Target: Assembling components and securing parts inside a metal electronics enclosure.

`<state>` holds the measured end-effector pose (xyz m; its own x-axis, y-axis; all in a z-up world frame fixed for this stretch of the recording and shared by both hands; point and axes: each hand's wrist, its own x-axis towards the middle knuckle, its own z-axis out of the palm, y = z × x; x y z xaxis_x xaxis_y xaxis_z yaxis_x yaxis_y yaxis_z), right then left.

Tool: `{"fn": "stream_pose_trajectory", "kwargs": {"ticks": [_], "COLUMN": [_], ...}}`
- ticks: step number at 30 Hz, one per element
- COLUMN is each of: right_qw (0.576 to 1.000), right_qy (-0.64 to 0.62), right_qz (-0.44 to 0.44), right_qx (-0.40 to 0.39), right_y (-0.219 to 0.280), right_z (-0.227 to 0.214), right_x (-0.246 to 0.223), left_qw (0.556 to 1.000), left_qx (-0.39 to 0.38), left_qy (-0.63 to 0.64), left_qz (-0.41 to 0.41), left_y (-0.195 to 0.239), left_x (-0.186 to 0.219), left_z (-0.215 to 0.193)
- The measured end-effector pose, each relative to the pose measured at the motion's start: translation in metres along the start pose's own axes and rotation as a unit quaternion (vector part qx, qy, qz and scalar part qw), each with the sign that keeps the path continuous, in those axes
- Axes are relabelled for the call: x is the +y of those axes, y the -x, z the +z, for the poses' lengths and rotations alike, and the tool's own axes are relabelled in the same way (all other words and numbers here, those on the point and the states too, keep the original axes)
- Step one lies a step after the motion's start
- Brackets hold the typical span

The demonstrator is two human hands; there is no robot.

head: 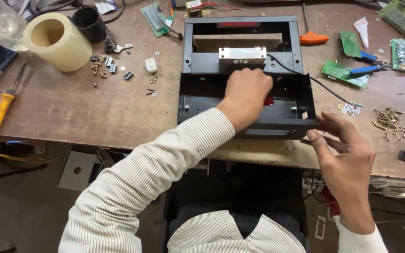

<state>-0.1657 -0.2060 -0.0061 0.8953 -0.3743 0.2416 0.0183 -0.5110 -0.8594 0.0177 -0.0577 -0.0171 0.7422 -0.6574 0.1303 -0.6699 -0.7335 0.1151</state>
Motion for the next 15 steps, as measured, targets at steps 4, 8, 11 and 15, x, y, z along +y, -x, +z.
{"fn": "stream_pose_trajectory", "kwargs": {"ticks": [4,8,11,15], "right_qw": [0.998,0.989,0.968,0.949], "right_qy": [-0.006,0.085,0.175,0.219], "right_qz": [-0.055,-0.114,-0.179,-0.227], "right_qx": [0.014,0.028,0.016,-0.005], "right_y": [-0.005,-0.021,-0.039,-0.053], "right_z": [-0.002,-0.004,0.001,0.014], "right_x": [-0.003,-0.021,-0.041,-0.035], "left_qw": [0.999,0.988,0.971,0.951], "left_qx": [0.028,0.046,0.073,0.092], "left_qy": [0.026,0.144,0.22,0.285], "left_qz": [0.006,0.026,0.055,0.08], "left_y": [0.005,0.019,0.034,0.049], "left_x": [-0.012,-0.016,-0.01,-0.002], "left_z": [0.009,0.002,-0.018,-0.048]}}
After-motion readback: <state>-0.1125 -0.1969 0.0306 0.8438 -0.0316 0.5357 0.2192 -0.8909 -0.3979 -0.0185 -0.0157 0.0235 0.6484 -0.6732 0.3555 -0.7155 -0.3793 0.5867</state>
